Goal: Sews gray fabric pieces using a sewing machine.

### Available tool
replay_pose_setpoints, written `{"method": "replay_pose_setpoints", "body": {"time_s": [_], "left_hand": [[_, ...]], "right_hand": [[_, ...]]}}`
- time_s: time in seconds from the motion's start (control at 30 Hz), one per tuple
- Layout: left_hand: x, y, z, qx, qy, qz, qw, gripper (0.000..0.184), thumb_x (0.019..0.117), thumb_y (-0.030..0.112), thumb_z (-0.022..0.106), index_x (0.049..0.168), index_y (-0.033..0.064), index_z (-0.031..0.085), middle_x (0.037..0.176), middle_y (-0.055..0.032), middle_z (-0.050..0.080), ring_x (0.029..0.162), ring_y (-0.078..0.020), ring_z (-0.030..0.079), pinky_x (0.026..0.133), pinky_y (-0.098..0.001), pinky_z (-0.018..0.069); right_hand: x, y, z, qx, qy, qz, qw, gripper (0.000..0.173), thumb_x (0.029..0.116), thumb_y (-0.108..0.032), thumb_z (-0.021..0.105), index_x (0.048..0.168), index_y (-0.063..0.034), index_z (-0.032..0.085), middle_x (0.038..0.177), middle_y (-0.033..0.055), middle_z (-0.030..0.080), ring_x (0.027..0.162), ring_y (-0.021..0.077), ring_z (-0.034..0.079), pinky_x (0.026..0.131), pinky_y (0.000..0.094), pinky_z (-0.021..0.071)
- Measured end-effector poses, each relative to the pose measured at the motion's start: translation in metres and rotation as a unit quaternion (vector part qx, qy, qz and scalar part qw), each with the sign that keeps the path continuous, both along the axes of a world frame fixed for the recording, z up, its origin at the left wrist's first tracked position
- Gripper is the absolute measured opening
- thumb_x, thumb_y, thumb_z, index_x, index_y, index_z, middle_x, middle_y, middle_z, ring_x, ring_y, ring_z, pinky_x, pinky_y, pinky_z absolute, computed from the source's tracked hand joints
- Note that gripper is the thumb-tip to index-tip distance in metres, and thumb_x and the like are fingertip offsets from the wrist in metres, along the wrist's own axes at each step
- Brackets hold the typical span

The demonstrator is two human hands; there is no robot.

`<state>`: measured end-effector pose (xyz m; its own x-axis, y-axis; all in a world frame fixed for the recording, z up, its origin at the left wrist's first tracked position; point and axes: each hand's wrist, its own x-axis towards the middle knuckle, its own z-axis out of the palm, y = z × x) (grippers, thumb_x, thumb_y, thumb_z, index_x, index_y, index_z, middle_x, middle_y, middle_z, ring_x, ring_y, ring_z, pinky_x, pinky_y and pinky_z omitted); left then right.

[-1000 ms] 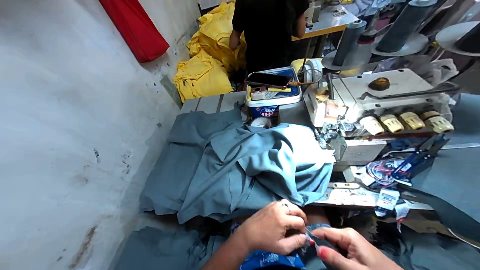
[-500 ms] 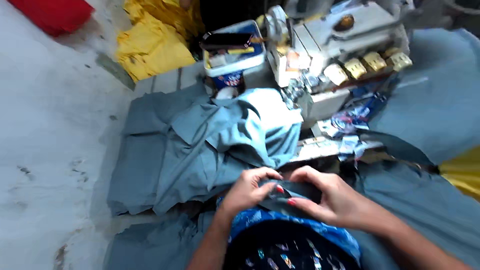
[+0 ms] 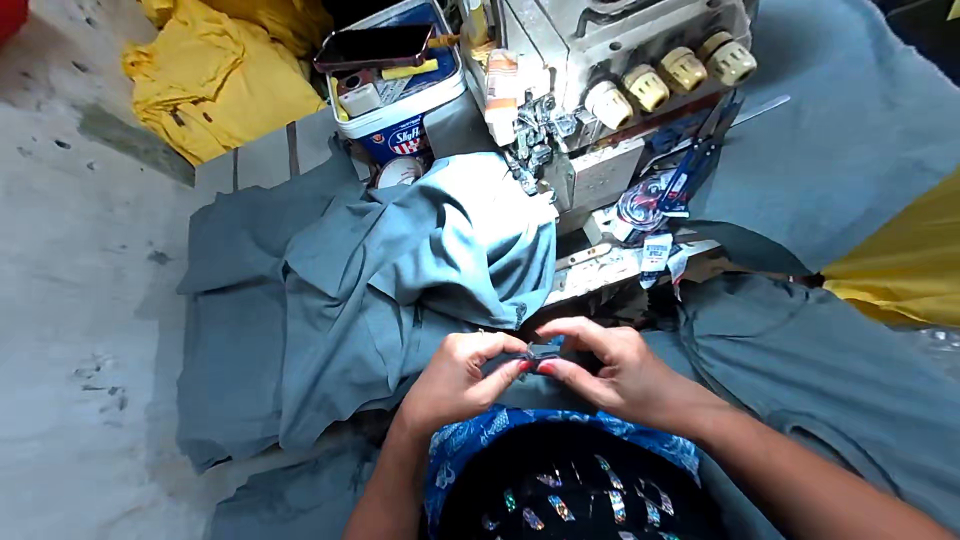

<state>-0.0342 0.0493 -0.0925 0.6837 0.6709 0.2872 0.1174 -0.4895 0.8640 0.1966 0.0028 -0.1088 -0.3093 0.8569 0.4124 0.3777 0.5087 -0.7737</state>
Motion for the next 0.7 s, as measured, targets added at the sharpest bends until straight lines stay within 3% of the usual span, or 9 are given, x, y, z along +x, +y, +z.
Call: {"method": "replay_pose_setpoints", "body": {"time_s": [0.03,0.1,0.17,0.27,0.33,0.47,0.53,0.6,0.7], "left_hand": [[0.0,0.001,0.002,0.03,0.021,0.003,0.999,0.018,0.0982,0.008,0.062,0.1,-0.006,0.073,0.093,-0.0122,0.075,0.09,-0.003,0.069,0.086,-0.0171,0.0533],[-0.004,0.003,0.011,0.073,0.089,-0.005,0.993,0.019,0.0986,0.016,0.063,0.1,-0.0002,0.073,0.086,-0.0094,0.074,0.08,-0.0068,0.069,0.076,-0.0205,0.0544],[-0.013,0.007,0.03,0.069,0.187,-0.039,0.979,0.028,0.0937,0.03,0.065,0.106,0.0051,0.071,0.081,-0.0067,0.072,0.072,-0.0129,0.068,0.064,-0.0313,0.0549],[-0.023,0.02,0.06,0.082,0.278,-0.071,0.955,0.029,0.0877,0.022,0.067,0.109,0.0027,0.068,0.09,-0.0118,0.07,0.081,-0.0243,0.069,0.072,-0.0422,0.0575],[-0.022,0.033,0.072,0.138,0.284,-0.054,0.947,0.02,0.0894,0.015,0.066,0.104,0.001,0.068,0.089,-0.0135,0.067,0.082,-0.0258,0.068,0.074,-0.0406,0.057],[-0.009,0.07,0.081,0.255,0.252,0.039,0.933,0.015,0.0943,0.017,0.062,0.094,0.0068,0.073,0.082,-0.0048,0.065,0.079,-0.0145,0.064,0.072,-0.0287,0.0539],[0.004,0.09,0.081,0.302,0.219,0.091,0.923,0.012,0.091,0.012,0.065,0.091,0.0035,0.074,0.084,-0.0087,0.065,0.083,-0.0194,0.064,0.076,-0.0323,0.0525],[0.021,0.106,0.074,0.314,0.17,0.143,0.923,0.01,0.0919,0.008,0.068,0.093,-0.0014,0.072,0.09,-0.0146,0.066,0.089,-0.0239,0.064,0.082,-0.0343,0.0522],[0.042,0.127,0.059,0.271,0.125,0.186,0.936,0.01,0.0957,0.007,0.065,0.097,-0.0016,0.07,0.099,-0.0153,0.066,0.094,-0.0232,0.065,0.087,-0.0343,0.0523]], "right_hand": [[0.0,0.001,-0.003,0.008,-0.005,0.008,1.0,0.026,0.1037,-0.024,0.058,0.112,-0.003,0.071,0.086,0.0069,0.074,0.074,0.0074,0.067,0.069,0.022,0.0548],[-0.002,0.002,-0.009,0.033,-0.009,0.021,0.999,0.023,0.104,-0.018,0.055,0.103,-0.0031,0.073,0.087,0.0079,0.074,0.078,0.0089,0.069,0.074,0.021,0.0549],[-0.003,-0.001,-0.011,0.039,-0.005,0.025,0.999,0.021,0.1035,-0.014,0.055,0.098,-0.0022,0.071,0.085,0.0088,0.073,0.078,0.0096,0.069,0.074,0.0199,0.0544],[-0.01,-0.004,-0.016,0.027,0.028,0.009,0.999,0.02,0.1033,-0.012,0.054,0.098,-0.0001,0.069,0.082,0.0096,0.071,0.074,0.0078,0.066,0.071,0.0171,0.0528],[-0.018,0.001,-0.017,0.024,0.065,-0.03,0.997,0.02,0.1016,-0.01,0.053,0.098,0.0025,0.069,0.082,0.0104,0.071,0.073,0.0052,0.066,0.071,0.0147,0.0527],[-0.032,0.029,-0.01,0.01,0.169,-0.127,0.977,0.02,0.0993,-0.006,0.056,0.098,0.0081,0.07,0.088,0.0099,0.073,0.08,-0.0024,0.065,0.077,0.0115,0.0531],[-0.035,0.05,-0.01,0.041,0.187,-0.197,0.962,0.016,0.0971,-0.008,0.061,0.095,0.0039,0.072,0.093,0.0067,0.069,0.089,-0.0016,0.064,0.083,0.0126,0.0522],[-0.035,0.072,-0.013,0.072,0.183,-0.262,0.945,0.011,0.0939,-0.01,0.066,0.09,-0.0015,0.072,0.098,0.0049,0.059,0.096,0.0026,0.057,0.086,0.014,0.0483],[-0.031,0.094,-0.019,0.059,0.212,-0.288,0.932,0.009,0.0922,-0.008,0.068,0.093,-0.0003,0.074,0.102,0.0046,0.054,0.099,0.0033,0.054,0.085,0.0129,0.047]]}}
